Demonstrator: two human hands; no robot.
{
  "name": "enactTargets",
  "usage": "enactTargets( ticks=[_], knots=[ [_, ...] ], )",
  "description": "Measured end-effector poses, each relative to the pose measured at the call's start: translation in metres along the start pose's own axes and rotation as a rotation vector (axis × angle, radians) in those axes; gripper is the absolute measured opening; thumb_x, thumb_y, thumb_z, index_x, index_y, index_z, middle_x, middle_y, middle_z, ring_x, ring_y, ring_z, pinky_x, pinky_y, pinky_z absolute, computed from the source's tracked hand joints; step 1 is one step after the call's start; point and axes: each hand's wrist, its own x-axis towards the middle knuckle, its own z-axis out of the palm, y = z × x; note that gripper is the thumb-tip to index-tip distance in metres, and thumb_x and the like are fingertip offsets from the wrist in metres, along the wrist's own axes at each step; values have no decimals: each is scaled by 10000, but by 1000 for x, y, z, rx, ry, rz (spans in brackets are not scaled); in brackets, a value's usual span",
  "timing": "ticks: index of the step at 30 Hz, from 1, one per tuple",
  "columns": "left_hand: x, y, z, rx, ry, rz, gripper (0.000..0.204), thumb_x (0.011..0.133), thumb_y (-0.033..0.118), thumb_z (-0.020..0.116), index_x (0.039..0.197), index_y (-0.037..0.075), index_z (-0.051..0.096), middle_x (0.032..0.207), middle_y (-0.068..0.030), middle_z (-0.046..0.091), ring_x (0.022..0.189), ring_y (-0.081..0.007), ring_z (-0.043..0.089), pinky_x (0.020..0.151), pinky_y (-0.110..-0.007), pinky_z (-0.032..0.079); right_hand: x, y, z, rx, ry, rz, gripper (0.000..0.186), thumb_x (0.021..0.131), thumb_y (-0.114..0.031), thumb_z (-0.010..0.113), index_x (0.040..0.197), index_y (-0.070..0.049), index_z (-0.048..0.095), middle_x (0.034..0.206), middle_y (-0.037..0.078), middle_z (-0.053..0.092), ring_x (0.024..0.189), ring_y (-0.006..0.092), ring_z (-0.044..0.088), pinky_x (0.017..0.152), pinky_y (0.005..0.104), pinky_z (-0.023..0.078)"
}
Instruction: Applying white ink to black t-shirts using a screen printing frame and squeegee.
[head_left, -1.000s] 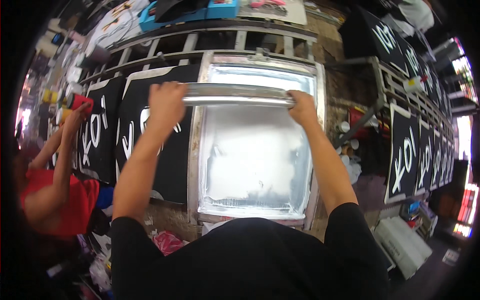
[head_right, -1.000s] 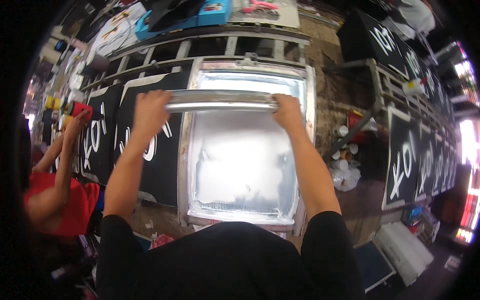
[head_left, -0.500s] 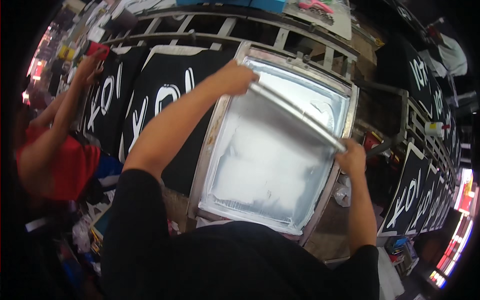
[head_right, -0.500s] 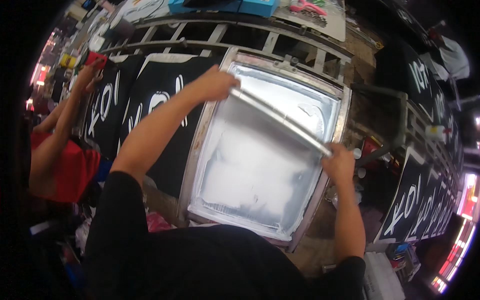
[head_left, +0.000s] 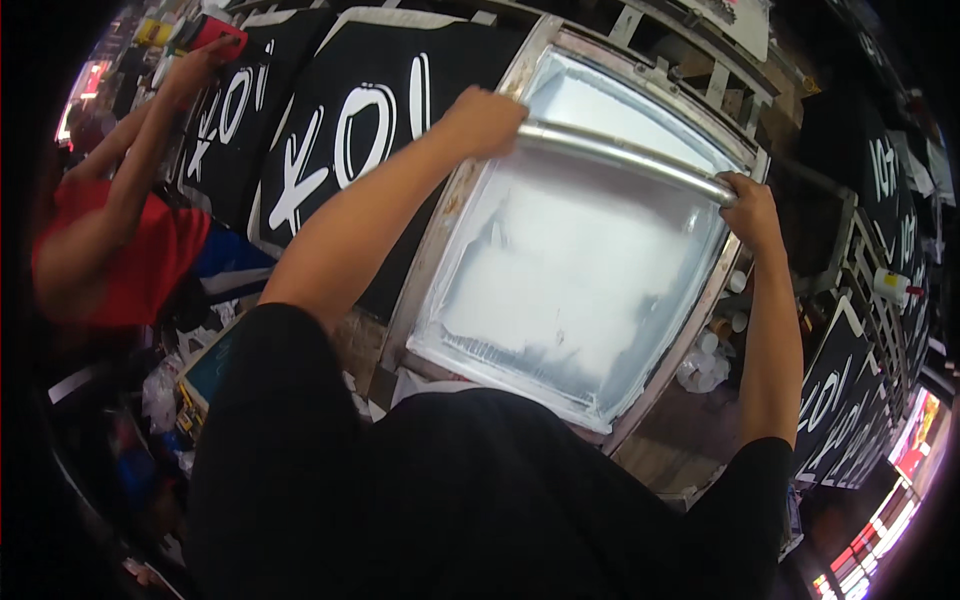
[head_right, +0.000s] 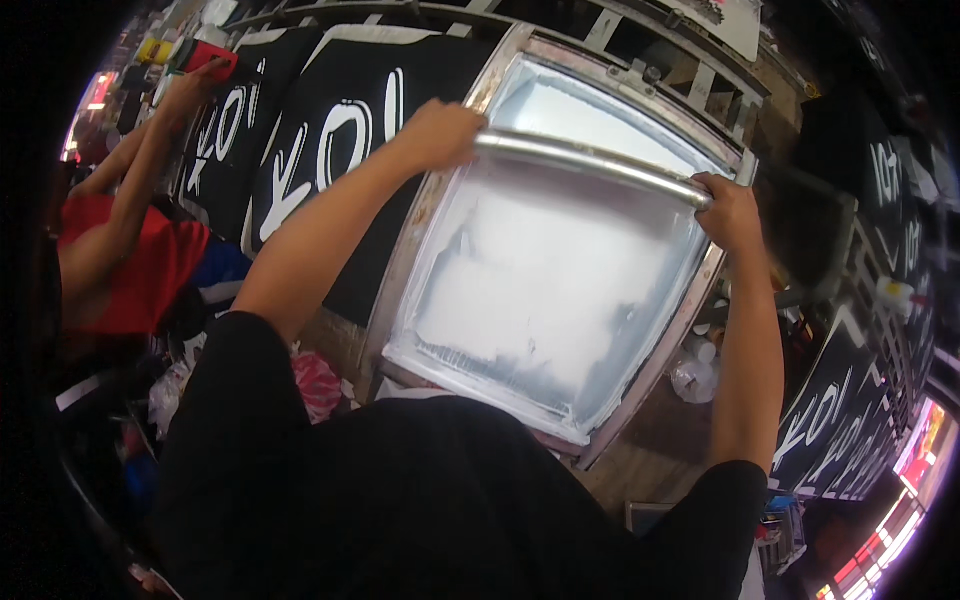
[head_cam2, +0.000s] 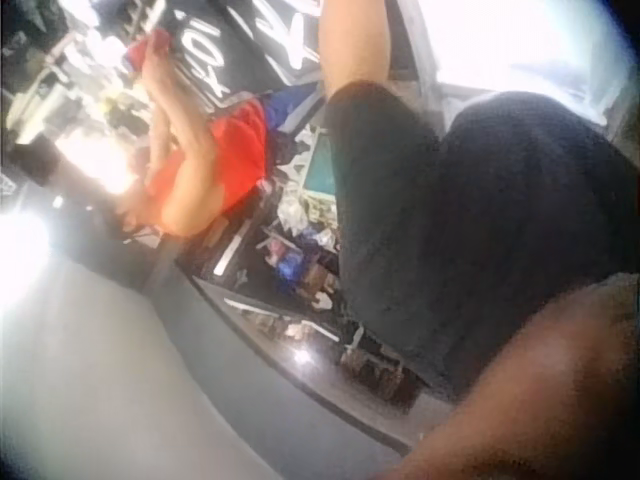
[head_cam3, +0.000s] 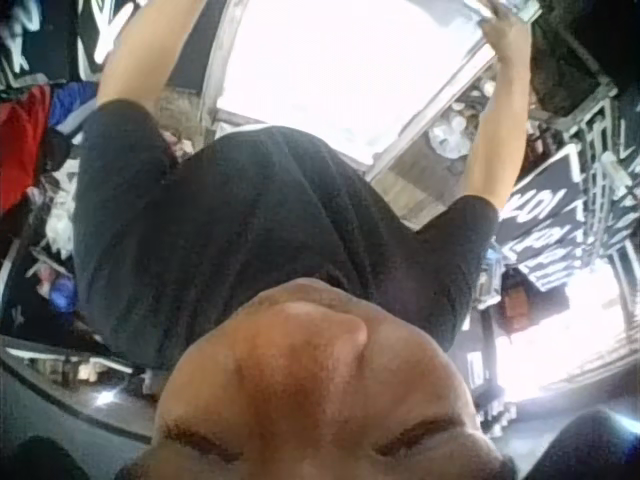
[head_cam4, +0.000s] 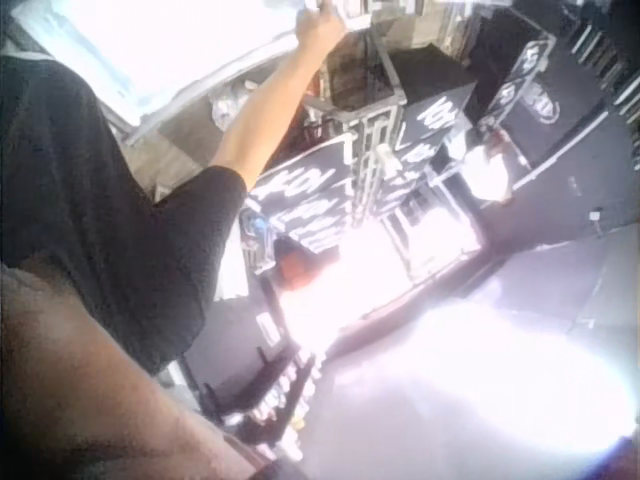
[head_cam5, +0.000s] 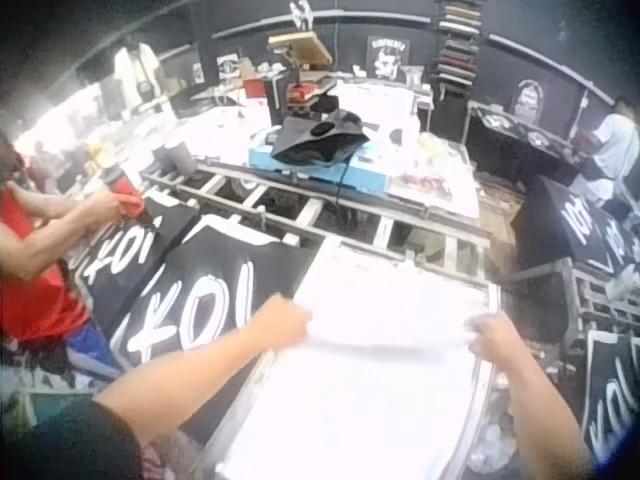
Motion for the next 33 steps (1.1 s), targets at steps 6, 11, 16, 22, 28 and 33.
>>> enactTargets(
  ticks=[6, 11, 16, 22, 28, 33],
  knots=[
    [-182, 44, 69, -206, 83, -60, 265, 711, 194, 685, 934, 63, 626, 865, -121, 662, 888, -312, 658, 832, -482, 442, -38, -69, 8, 29, -148, -315, 258, 674, -5, 631, 902, -107, 693, 788, 84, 665, 777, 309, 633, 724, 426, 470],
    [-293, 77, 102, -375, 92, -271, 325, 695, 174, 691, 987, 48, 624, 903, -137, 657, 893, -315, 646, 801, -456, 414, -47, -140, 29, -71, -347, -378, 303, 703, -18, 584, 952, -154, 692, 844, 51, 664, 848, 258, 633, 815, 398, 427],
    [-324, 93, 117, -472, 92, -410, 356, 681, 161, 685, 1005, 22, 636, 931, -185, 671, 900, -362, 645, 797, -480, 448, -44, -166, 30, -146, -474, -401, 334, 690, -4, 571, 957, -164, 692, 837, 47, 654, 847, 253, 629, 828, 380, 412],
    [-275, 126, 90, -706, -228, -304, 316, 696, 183, 655, 960, 9, 649, 883, -229, 680, 909, -419, 646, 826, -503, 500, -40, -133, -26, -404, -729, -196, 311, 707, -97, 601, 989, -179, 706, 950, 126, 702, 952, 319, 662, 856, 437, 513],
    [-117, 111, 35, -395, 13, 10, 323, 728, 182, 628, 1019, 51, 672, 950, -199, 690, 916, -375, 659, 831, -482, 466, -104, -51, -105, -262, -273, 114, 303, 649, -24, 631, 915, -144, 714, 895, 91, 697, 933, 301, 640, 835, 423, 438],
    [17, 61, 0, -212, 303, 140, 322, 751, 87, 634, 1069, 120, 673, 996, -107, 693, 994, -298, 636, 878, -468, 409, -101, -41, -69, -278, 127, 324, 278, 682, -25, 619, 914, -157, 696, 876, 75, 675, 915, 288, 628, 817, 421, 411]
  ],
)
